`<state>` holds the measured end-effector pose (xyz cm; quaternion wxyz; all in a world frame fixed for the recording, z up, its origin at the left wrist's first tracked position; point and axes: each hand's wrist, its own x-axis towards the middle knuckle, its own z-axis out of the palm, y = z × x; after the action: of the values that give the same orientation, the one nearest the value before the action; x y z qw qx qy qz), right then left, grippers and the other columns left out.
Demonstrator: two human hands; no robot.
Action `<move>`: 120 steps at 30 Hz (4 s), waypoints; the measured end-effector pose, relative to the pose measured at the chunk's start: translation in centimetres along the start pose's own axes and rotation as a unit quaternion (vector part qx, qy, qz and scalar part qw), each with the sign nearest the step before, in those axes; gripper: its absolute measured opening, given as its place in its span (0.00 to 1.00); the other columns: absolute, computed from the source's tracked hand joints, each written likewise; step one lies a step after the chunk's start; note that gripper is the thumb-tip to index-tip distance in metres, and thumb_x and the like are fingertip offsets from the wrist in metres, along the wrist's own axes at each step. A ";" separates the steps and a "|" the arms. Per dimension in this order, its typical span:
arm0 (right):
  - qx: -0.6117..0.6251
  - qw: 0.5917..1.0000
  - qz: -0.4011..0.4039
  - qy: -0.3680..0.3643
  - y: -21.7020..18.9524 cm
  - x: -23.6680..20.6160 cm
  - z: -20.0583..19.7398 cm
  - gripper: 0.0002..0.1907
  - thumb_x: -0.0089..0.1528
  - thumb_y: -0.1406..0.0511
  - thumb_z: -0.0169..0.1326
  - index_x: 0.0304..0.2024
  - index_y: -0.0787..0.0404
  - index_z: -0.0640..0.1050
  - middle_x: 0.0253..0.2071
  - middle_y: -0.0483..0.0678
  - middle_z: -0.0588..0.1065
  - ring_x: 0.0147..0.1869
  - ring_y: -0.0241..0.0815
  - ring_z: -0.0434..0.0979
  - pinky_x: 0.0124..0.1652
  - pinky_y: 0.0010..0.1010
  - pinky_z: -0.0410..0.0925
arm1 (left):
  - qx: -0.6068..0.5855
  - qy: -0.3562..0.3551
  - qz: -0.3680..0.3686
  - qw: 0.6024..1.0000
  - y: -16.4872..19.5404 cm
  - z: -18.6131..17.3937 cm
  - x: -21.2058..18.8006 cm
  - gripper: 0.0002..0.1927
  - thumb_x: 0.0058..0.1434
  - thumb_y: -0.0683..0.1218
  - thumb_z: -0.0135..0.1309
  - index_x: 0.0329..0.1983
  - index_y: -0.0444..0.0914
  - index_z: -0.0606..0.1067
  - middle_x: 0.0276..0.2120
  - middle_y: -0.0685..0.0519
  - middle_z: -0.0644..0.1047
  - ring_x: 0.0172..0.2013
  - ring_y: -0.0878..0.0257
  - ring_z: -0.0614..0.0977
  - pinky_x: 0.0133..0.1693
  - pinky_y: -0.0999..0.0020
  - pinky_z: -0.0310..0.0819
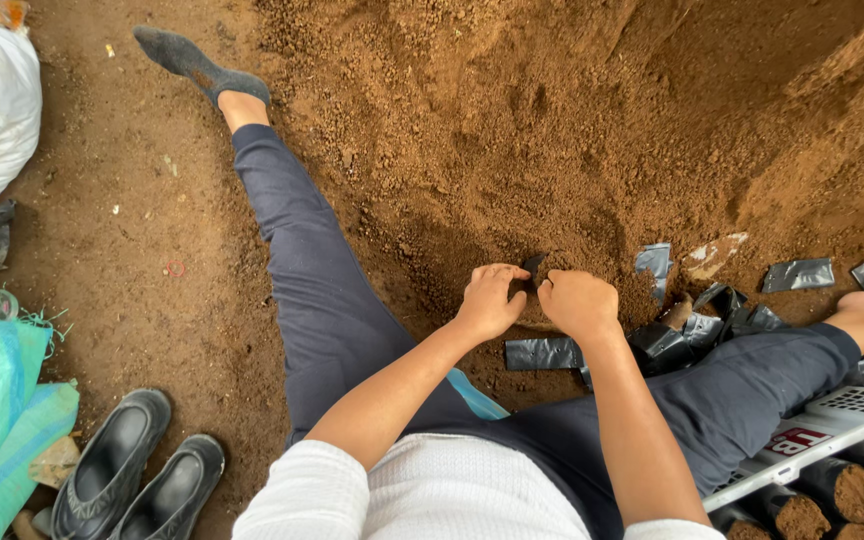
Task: The person scoops soil from a large pile and fills small black plastic nursery bags by hand. After filling each bag, they place it into a white plastic crate next to them. The process is repeated continuously throughout the clip.
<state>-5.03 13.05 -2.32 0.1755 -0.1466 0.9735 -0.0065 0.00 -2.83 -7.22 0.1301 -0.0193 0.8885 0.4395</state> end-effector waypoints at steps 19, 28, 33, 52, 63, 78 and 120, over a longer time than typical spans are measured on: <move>0.227 0.942 0.101 0.227 1.5 -2.0 2.8 0.16 0.67 0.55 0.50 0.34 0.59 0.75 0.30 0.57 0.77 0.35 0.61 0.77 0.37 0.50 0.69 | 0.119 0.115 0.082 0.983 2.4 -0.7 2.7 0.14 0.67 0.54 0.49 0.37 0.40 0.78 0.36 0.50 0.79 0.42 0.51 0.79 0.51 0.51 0.67; 0.230 0.944 0.095 0.215 2.5 -2.1 2.8 0.18 0.67 0.54 0.50 0.30 0.60 0.73 0.26 0.56 0.75 0.32 0.61 0.75 0.34 0.50 0.68 | 0.123 0.058 0.070 0.988 2.7 -1.5 3.0 0.15 0.68 0.54 0.48 0.35 0.39 0.76 0.35 0.49 0.77 0.42 0.50 0.78 0.51 0.50 0.64; 0.236 0.938 0.071 0.245 2.5 -1.9 3.9 0.16 0.66 0.56 0.50 0.30 0.60 0.73 0.27 0.56 0.75 0.33 0.62 0.75 0.34 0.50 0.67 | 0.124 0.106 0.122 0.979 1.8 -0.8 3.3 0.11 0.66 0.50 0.49 0.37 0.40 0.77 0.37 0.49 0.78 0.43 0.50 0.79 0.51 0.50 0.66; 0.299 0.892 0.008 0.339 2.3 -2.7 3.4 0.12 0.66 0.65 0.54 0.29 0.65 0.71 0.26 0.58 0.70 0.28 0.57 0.69 0.30 0.42 0.63 | 0.062 0.177 0.151 0.971 2.8 -1.4 1.5 0.09 0.60 0.48 0.53 0.36 0.39 0.80 0.34 0.51 0.80 0.37 0.52 0.79 0.43 0.53 0.66; 0.369 0.852 0.019 0.372 2.6 -2.9 4.4 0.11 0.64 0.65 0.52 0.28 0.64 0.71 0.22 0.54 0.68 0.22 0.47 0.67 0.27 0.39 0.63 | 0.007 0.156 0.158 0.975 2.6 -1.3 0.7 0.11 0.64 0.48 0.50 0.30 0.38 0.76 0.30 0.52 0.79 0.36 0.54 0.78 0.47 0.55 0.68; 0.173 0.948 0.061 0.259 6.0 5.7 3.9 0.18 0.65 0.56 0.55 0.49 0.61 0.80 0.47 0.58 0.77 0.51 0.63 0.74 0.49 0.52 0.66 | 0.046 0.149 0.124 0.980 1.1 -1.7 0.2 0.16 0.67 0.53 0.51 0.52 0.38 0.73 0.54 0.46 0.72 0.59 0.48 0.71 0.61 0.48 0.62; 0.044 0.966 -0.176 0.184 -0.9 -3.1 2.7 0.37 0.67 0.46 0.42 0.73 0.56 0.61 0.77 0.48 0.53 0.82 0.55 0.41 0.69 0.68 0.28 | -0.168 0.042 -0.037 0.984 -3.0 0.8 0.5 0.15 0.71 0.49 0.42 0.53 0.38 0.75 0.47 0.45 0.81 0.45 0.53 0.83 0.50 0.58 0.75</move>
<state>-1.06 13.14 -3.73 -0.0042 -0.3040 0.9467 -0.1065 0.10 -3.98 -10.14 0.1035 -0.0926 0.8053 0.5763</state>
